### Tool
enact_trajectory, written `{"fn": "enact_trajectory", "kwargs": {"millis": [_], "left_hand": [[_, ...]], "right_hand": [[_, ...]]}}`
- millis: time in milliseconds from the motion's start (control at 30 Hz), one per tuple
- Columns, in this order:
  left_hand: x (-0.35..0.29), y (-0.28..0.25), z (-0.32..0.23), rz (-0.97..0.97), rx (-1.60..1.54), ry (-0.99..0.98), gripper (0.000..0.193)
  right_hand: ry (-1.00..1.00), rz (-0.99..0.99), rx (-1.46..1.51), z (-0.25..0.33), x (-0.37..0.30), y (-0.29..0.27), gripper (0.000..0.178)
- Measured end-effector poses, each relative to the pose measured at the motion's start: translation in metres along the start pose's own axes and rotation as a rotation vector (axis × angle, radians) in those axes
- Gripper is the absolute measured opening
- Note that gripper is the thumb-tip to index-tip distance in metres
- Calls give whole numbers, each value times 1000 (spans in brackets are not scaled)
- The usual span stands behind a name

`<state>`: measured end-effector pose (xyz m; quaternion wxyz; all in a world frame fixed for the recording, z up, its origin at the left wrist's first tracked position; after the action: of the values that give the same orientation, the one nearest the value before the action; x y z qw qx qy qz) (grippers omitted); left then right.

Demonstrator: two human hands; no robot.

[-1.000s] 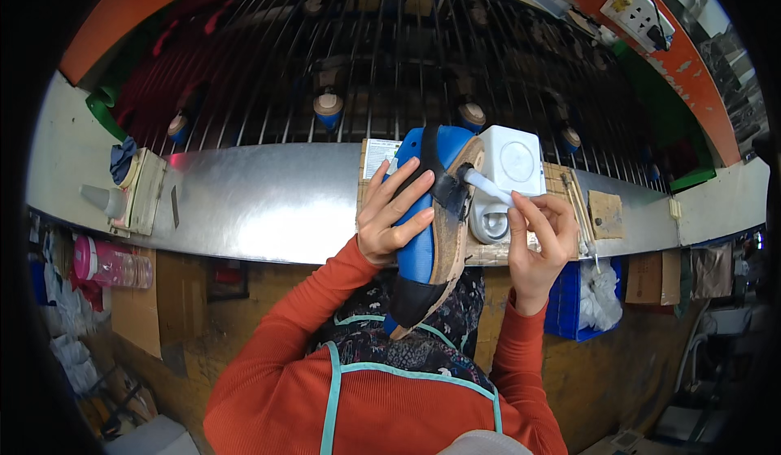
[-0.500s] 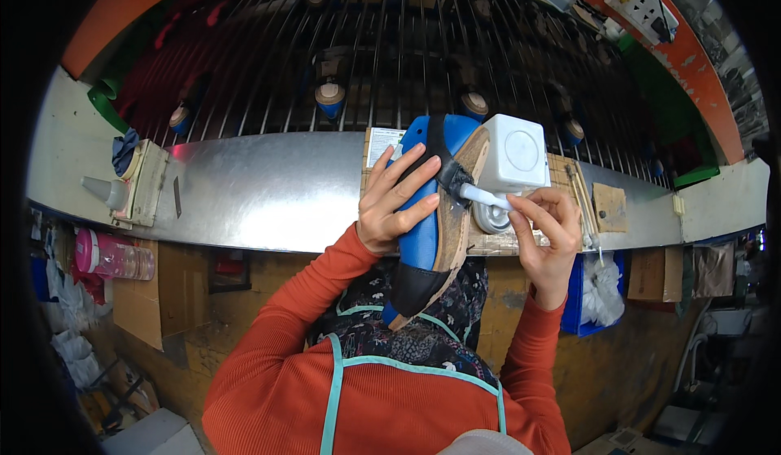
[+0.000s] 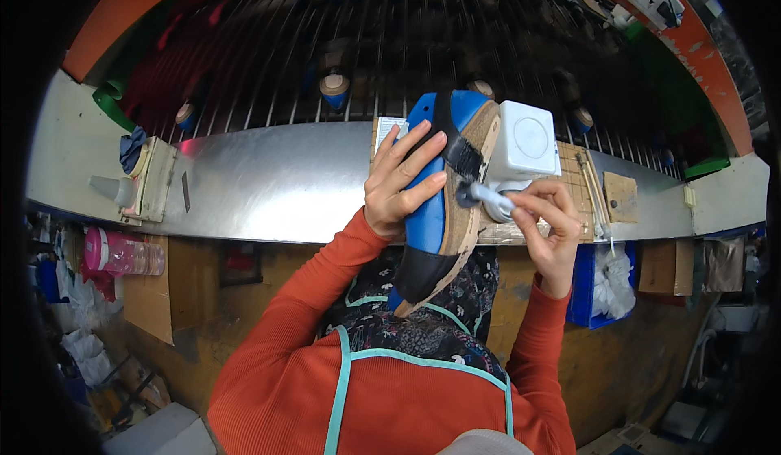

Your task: The person applies glue to the sole of a blue sandal using a brush, repeatedly dipping the brush into a white container and spreading the adhesive along the sole edges. The person then moves to a nearby machine and pours liquid from the container into a funnel before returning to the workbench.

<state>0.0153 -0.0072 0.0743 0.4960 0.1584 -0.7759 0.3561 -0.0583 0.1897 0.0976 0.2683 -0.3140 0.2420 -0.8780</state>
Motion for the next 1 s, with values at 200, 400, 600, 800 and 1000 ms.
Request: {"fn": "enact_trajectory", "kwargs": {"millis": [200,400,600,800,1000], "left_hand": [[-3,0,2,21,148,35,35],[-5,2,0,29,211,47,37],[-8,0,1,63,264,49,36],[-9,-1,3,77,282,50,34],[-10,-4,5,70,258,83,34]], "right_hand": [[162,-95,139,4,-25,8,17],[183,-238,-274,26,-37,16,24],[122,-313,-573,43,-34,23,27],[92,-386,-745,51,-34,30,29],[41,-437,-666,48,-32,25,31]]}}
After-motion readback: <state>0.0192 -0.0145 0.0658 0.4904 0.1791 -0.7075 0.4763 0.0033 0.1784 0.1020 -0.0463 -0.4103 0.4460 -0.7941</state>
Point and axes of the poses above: each hand's wrist, its own x-axis towards the middle knuckle, its own y-axis out of the palm, z = x × y, the point moved 8 cm from there along x, towards the middle knuckle, and after that the axes turned 11 degrees about z, right-handed, at the moved point
